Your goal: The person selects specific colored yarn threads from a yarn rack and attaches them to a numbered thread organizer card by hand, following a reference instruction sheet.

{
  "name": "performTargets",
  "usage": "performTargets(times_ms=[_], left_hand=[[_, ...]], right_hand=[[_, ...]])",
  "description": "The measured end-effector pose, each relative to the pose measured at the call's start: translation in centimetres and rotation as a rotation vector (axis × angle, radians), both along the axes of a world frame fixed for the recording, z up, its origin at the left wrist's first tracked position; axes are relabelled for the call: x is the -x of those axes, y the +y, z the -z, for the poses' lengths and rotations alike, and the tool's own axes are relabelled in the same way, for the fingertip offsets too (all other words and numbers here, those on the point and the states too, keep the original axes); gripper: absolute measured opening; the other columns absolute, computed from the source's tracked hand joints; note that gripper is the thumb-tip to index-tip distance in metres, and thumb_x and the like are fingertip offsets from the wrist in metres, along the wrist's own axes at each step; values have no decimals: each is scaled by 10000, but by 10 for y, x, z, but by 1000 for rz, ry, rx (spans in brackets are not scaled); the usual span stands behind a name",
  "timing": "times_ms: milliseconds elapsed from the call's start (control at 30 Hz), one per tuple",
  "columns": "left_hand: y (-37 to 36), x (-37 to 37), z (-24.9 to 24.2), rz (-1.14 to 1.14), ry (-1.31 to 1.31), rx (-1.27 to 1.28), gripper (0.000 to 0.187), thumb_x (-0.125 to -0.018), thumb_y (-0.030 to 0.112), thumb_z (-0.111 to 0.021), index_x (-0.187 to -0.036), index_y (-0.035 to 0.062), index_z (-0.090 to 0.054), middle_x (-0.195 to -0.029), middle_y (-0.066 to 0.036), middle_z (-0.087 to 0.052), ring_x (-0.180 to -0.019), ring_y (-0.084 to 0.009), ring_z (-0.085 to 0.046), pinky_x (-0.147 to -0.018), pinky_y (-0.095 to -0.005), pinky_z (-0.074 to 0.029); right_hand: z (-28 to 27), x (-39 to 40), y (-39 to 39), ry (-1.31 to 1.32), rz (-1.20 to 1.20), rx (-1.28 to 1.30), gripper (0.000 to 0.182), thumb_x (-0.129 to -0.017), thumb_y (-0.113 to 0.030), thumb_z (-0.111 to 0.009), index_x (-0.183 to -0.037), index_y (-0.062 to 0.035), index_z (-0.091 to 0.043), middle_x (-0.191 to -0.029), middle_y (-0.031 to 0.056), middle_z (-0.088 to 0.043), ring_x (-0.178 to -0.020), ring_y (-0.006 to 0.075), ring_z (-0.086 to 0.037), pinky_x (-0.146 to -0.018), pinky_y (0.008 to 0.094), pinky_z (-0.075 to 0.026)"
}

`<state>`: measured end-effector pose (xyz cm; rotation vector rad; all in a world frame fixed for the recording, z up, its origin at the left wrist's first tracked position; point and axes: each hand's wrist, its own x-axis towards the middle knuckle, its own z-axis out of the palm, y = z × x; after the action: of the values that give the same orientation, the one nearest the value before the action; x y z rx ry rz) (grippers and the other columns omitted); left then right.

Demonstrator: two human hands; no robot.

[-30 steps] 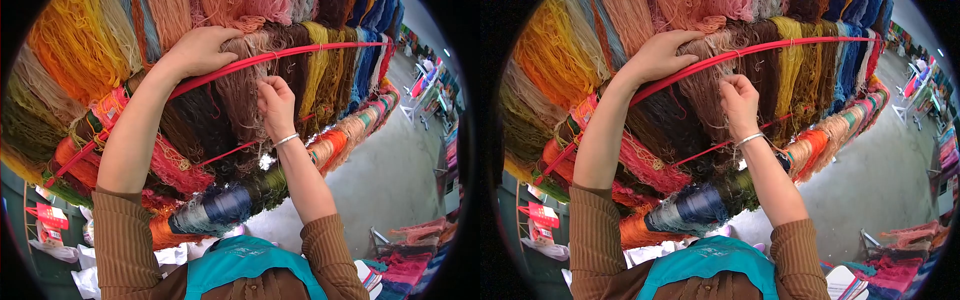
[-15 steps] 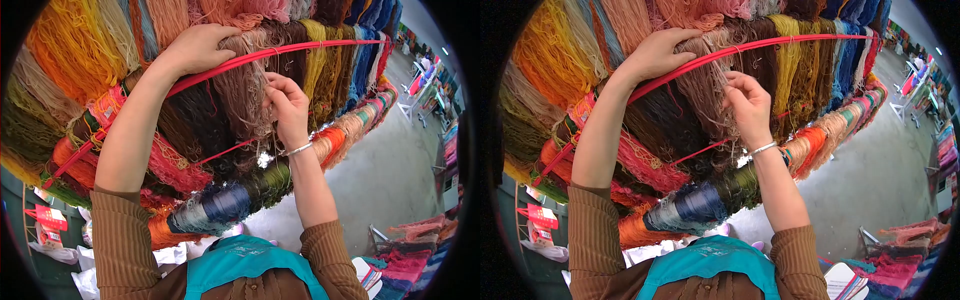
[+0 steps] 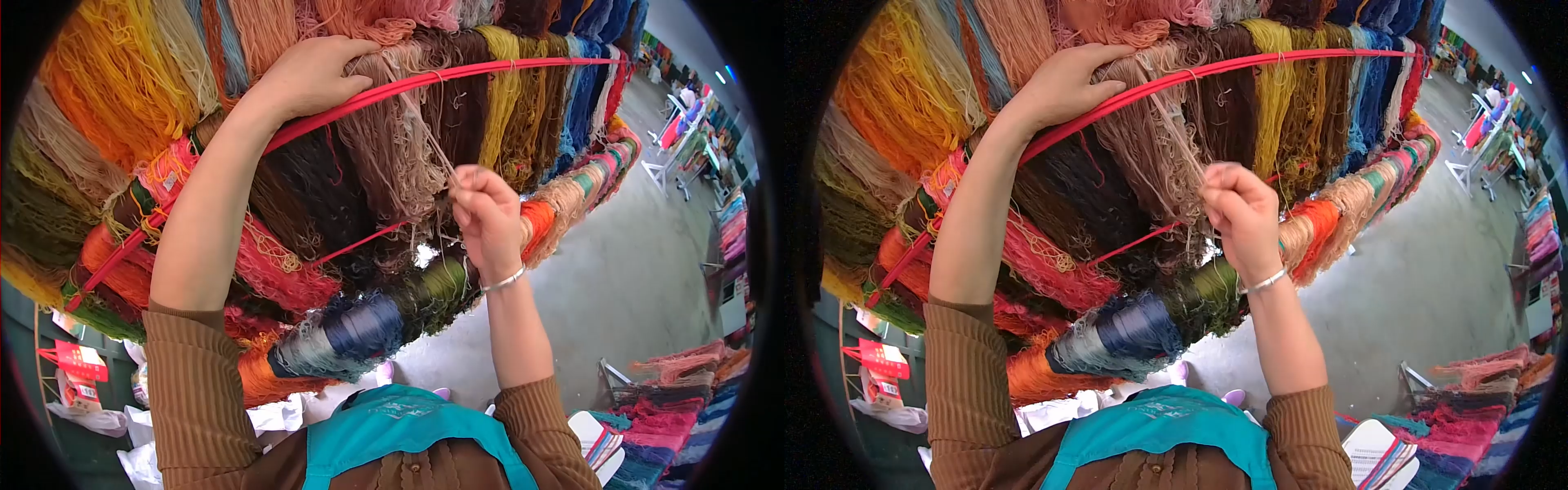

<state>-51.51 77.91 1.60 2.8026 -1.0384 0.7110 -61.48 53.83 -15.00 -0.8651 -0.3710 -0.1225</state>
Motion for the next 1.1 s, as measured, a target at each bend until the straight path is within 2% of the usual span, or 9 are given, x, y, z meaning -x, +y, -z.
performTargets(times_ms=[100,200,467,700,800,833,900,1067,1100], left_hand=[[1,-5,3,66,-43,29,506,-835,279,-650,-1284,51,-598,-1162,-214,-661,-1101,-374,-616,-966,-425,-481],[2,-8,5,57,-48,33,508,-839,286,-652,-1288,52,-597,-1179,-210,-655,-1114,-366,-613,-971,-419,-481],[2,-4,3,23,4,14,497,-881,196,-654,-1338,29,-552,-1276,-187,-624,-1200,-310,-591,-1021,-365,-447],[8,-16,9,76,27,62,482,-889,223,-649,-1329,48,-561,-1230,-176,-650,-1151,-294,-624,-973,-362,-477],[9,-17,7,42,36,1,482,-926,174,-634,-1374,37,-520,-1319,-167,-602,-1233,-260,-569,-1031,-345,-428],[9,-17,7,47,41,-3,482,-926,174,-634,-1374,37,-520,-1319,-167,-602,-1233,-260,-569,-1031,-345,-428],[8,-13,6,2,15,-44,480,-937,182,-623,-1383,43,-514,-1353,-170,-576,-1265,-261,-544,-1046,-343,-416],[7,-17,6,19,62,44,464,-930,237,-620,-1335,18,-555,-1295,-177,-620,-1218,-265,-581,-1032,-346,-431],[1,-11,1,-22,122,68,456,-945,240,-593,-1331,-1,-554,-1290,-182,-621,-1229,-263,-571,-1046,-344,-418]], right_hand=[[7,16,-20,86,-80,-40,68,-887,45,-551,-869,-21,-560,-955,110,-632,-566,70,-498,-430,178,-295],[7,32,-26,235,-131,50,17,-954,-47,-517,-960,-50,-533,-668,-12,-506,-454,50,-366,-397,186,-248],[73,118,-110,438,-62,444,145,-959,-127,-580,-960,-3,-655,-594,-62,-468,-445,23,-358,-400,213,-239],[170,249,-337,913,591,350,112,-910,-172,-635,-811,-147,-589,-521,-93,-325,-386,16,-269,-336,207,-168],[213,344,-472,1030,997,-44,210,-930,-213,-625,-740,-183,-540,-486,-92,-323,-348,59,-244,-320,235,-178],[228,398,-533,1032,856,-192,159,-952,-230,-580,-829,-130,-601,-572,-30,-517,-385,93,-396,-320,250,-268],[242,453,-590,925,1413,-202,281,-985,-229,-482,-1113,-22,-622,-993,143,-699,-621,186,-643,-370,275,-420],[191,498,-633,870,1245,143,239,-900,-201,-651,-1061,-28,-684,-839,83,-701,-618,159,-636,-578,306,-538],[164,465,-601,797,1178,154,256,-913,-169,-614,-1096,-1,-674,-944,93,-708,-840,198,-672,-746,354,-553]])
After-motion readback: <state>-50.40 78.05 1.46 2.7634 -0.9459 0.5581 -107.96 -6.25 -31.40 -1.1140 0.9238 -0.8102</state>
